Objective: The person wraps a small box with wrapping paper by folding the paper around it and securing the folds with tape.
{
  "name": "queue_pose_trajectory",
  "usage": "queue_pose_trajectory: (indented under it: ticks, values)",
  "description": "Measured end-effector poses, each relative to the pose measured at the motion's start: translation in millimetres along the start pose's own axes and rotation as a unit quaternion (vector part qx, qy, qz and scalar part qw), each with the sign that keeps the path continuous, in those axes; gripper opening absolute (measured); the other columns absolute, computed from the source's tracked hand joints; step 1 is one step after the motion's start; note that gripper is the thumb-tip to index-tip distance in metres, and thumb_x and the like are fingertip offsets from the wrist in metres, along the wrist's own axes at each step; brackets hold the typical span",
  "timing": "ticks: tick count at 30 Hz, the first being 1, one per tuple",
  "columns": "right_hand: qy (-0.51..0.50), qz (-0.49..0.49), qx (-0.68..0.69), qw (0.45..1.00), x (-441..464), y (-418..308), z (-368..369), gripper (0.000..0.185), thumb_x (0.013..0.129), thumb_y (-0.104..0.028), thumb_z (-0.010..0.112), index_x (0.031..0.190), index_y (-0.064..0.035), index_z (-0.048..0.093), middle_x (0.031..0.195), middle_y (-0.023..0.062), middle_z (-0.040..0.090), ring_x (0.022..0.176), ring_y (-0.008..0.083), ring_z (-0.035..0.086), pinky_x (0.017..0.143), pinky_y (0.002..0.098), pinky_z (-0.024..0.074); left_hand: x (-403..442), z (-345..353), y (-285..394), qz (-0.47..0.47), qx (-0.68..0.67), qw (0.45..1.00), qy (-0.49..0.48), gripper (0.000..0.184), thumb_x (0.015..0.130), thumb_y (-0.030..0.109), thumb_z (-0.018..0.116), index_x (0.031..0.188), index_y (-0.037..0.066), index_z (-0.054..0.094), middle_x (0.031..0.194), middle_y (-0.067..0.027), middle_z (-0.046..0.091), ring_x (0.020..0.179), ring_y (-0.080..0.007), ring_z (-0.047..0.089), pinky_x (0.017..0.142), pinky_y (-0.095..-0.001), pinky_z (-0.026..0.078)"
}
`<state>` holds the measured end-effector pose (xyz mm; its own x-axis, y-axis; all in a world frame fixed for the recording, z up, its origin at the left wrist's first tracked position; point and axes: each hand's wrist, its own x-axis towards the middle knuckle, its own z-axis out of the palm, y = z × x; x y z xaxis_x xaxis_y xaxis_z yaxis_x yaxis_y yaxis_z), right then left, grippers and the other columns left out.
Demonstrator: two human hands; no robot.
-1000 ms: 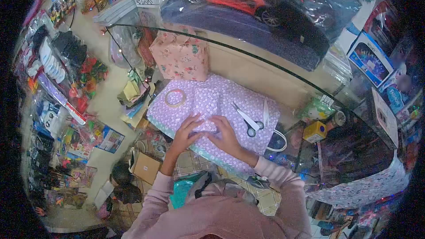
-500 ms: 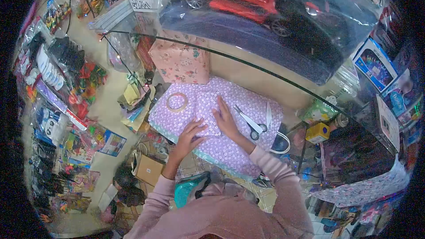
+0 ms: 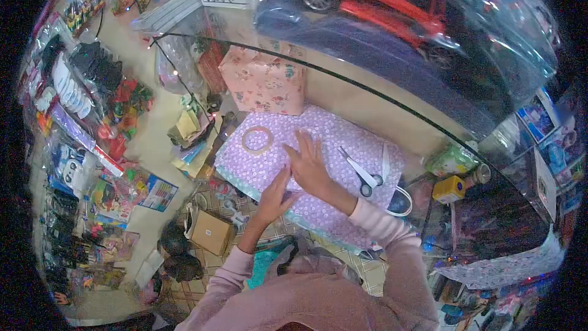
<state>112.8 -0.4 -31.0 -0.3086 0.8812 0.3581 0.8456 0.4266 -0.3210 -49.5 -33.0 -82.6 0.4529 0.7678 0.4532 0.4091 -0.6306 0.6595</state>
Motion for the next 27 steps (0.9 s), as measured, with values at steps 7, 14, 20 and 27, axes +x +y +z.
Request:
queue_pose_trajectory:
  ticks: [7,14,20,27]
  values:
    - [-0.046,-0.178,0.016,0.983,72,24,64,0.028,0.078,-0.007,0.057,0.105,-0.0089,0.066,0.116,0.0111,0.059,0.115,0.0275,0.052,0.099,0.0477,0.0364,-4,-4,5,0.004,0.046,0.998,-0.035,0.067,0.085,0.026,0.066,0.137,-0.004,0.037,0.138,-0.0265,0.04,0.126,-0.0402,0.042,0.105,-0.043,0.036]
    - [-0.06,-0.198,-0.085,0.975,85,5,58,0.014,0.076,-0.011,0.058,0.088,-0.0097,0.067,0.093,0.0037,0.065,0.092,0.0204,0.063,0.087,0.0393,0.0445,-21,-27,-3,-0.056,-0.018,0.993,0.103,0.044,0.085,0.016,0.065,0.125,0.001,0.052,0.128,-0.0195,0.052,0.111,-0.0332,0.054,0.096,-0.0397,0.042]
    - [0.07,-0.202,0.087,0.973,56,-19,-8,0.013,0.078,-0.009,0.061,0.089,-0.0059,0.067,0.095,0.0073,0.065,0.09,0.0242,0.062,0.081,0.0351,0.0475,-5,-52,-18,-0.177,-0.207,0.908,0.319,0.03,0.091,0.005,0.054,0.121,-0.001,0.051,0.119,-0.0121,0.056,0.106,-0.0187,0.056,0.092,-0.0314,0.044]
    - [0.036,-0.164,0.322,0.932,20,-27,-60,0.023,0.08,-0.001,0.067,0.103,-0.0006,0.067,0.102,0.0133,0.064,0.097,0.0293,0.061,0.084,0.0364,0.0488,26,-76,28,-0.054,-0.275,0.907,0.314,0.055,0.085,0.012,0.064,0.133,-0.002,0.042,0.13,-0.0156,0.048,0.123,-0.0271,0.047,0.102,-0.0376,0.038]
